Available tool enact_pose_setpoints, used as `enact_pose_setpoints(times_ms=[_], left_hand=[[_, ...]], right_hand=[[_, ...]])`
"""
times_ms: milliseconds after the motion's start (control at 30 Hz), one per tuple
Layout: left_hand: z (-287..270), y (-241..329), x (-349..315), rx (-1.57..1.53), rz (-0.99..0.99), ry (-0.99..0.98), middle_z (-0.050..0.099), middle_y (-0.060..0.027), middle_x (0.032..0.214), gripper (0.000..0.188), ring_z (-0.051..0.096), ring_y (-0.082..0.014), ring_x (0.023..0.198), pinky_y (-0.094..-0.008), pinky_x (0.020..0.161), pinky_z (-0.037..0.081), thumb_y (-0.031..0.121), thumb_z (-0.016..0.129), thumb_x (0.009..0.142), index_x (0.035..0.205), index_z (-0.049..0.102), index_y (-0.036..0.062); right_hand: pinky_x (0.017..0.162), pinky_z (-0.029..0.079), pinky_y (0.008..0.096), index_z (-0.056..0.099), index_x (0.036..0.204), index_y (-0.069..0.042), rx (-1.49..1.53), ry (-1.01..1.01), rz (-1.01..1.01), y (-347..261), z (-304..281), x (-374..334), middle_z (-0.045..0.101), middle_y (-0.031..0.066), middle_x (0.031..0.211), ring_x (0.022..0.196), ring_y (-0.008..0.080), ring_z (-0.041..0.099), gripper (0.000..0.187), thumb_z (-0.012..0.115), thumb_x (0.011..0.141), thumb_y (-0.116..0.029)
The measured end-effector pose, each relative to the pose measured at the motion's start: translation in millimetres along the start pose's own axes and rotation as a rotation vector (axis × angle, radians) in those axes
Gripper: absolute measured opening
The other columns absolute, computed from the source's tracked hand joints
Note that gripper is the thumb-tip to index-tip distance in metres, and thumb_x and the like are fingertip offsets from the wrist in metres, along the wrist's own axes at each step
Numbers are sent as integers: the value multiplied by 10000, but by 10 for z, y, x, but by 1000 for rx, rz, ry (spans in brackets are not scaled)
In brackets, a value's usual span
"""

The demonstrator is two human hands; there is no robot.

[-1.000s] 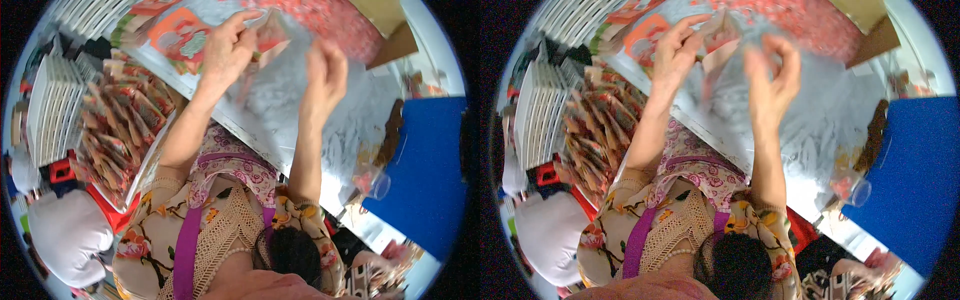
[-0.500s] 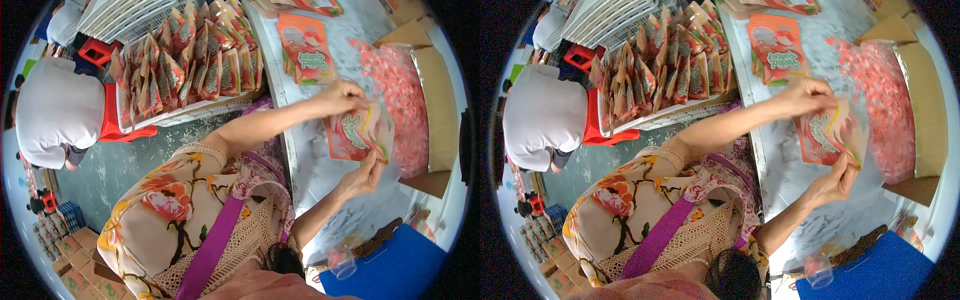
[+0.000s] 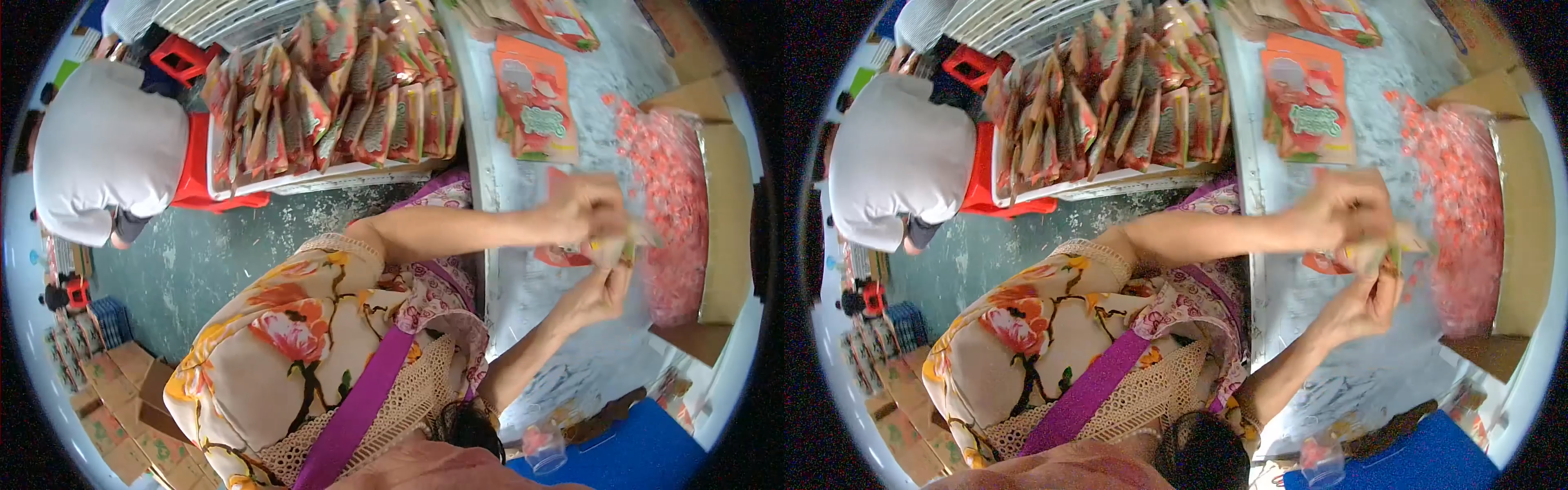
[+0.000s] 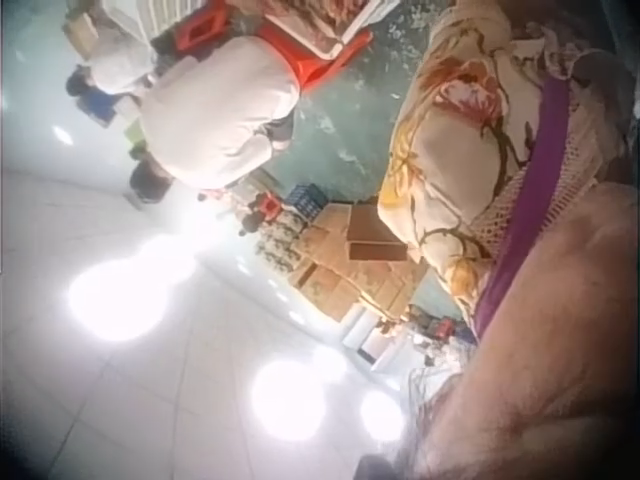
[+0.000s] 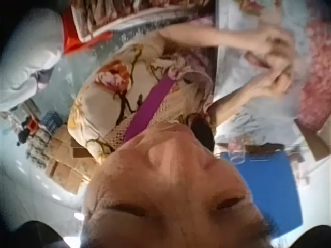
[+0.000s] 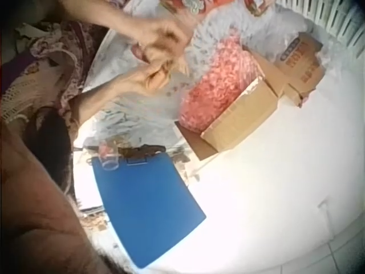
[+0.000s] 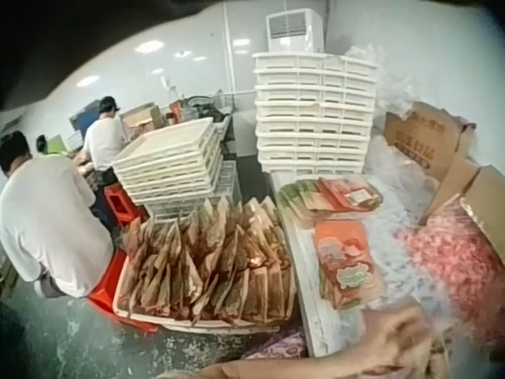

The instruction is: Packing small red candies into individual plastic pouches at a factory workstation.

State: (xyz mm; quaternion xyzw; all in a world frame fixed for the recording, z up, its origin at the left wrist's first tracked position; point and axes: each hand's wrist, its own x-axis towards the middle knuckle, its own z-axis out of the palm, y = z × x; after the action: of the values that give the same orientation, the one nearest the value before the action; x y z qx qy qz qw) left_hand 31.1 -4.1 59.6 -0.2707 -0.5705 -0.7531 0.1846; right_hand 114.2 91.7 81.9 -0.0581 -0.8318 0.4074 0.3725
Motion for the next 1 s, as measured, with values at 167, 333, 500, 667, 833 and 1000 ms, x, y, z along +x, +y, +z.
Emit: enact_pose_setpoints(times_ms=[167,333,500,667,833,1000], left_hand=[[-628,-104,74,-285,-406,45,624,-23,656,97,522,-41,491,-201,413,406,127,611,911,859,625,47],[-722,208,278,-275,-580,-372,684,-47,790,302,641,-93,693,-205,528,494,-6,690,802,1094,626,-51],[-739,-29,185,-169,-396,-235,697,-35,786,196,626,-83,682,-218,536,480,36,746,769,958,717,-7],[-778,28,112,133,-394,-318,700,-13,746,189,543,-52,584,-238,508,430,200,762,785,941,751,94],[-656,99,90,45,-276,-313,678,-5,661,185,519,-36,561,-254,485,397,243,781,754,893,765,123],[-868,348,103,63,-334,-302,689,-23,733,208,563,-51,607,-241,505,413,236,782,777,858,744,48]], right_hand=[[719,448,275,681,804,37,137,81,102,214,-117,190,662,60,813,741,108,546,81,655,843,-29],[708,433,244,705,857,37,346,53,175,158,-40,153,642,31,809,757,97,533,70,691,820,-21],[692,435,244,709,903,28,385,-109,204,109,-66,186,640,38,846,780,104,535,152,748,780,-52],[678,480,296,696,992,10,12,-309,-137,-206,-194,518,637,38,816,748,125,551,268,774,757,-94],[563,435,310,628,808,37,-300,-649,-110,-468,-226,658,505,95,621,587,115,447,183,728,804,-116],[524,380,320,633,792,33,-211,-690,-180,-515,-41,649,525,122,634,539,169,448,140,712,784,-82]])
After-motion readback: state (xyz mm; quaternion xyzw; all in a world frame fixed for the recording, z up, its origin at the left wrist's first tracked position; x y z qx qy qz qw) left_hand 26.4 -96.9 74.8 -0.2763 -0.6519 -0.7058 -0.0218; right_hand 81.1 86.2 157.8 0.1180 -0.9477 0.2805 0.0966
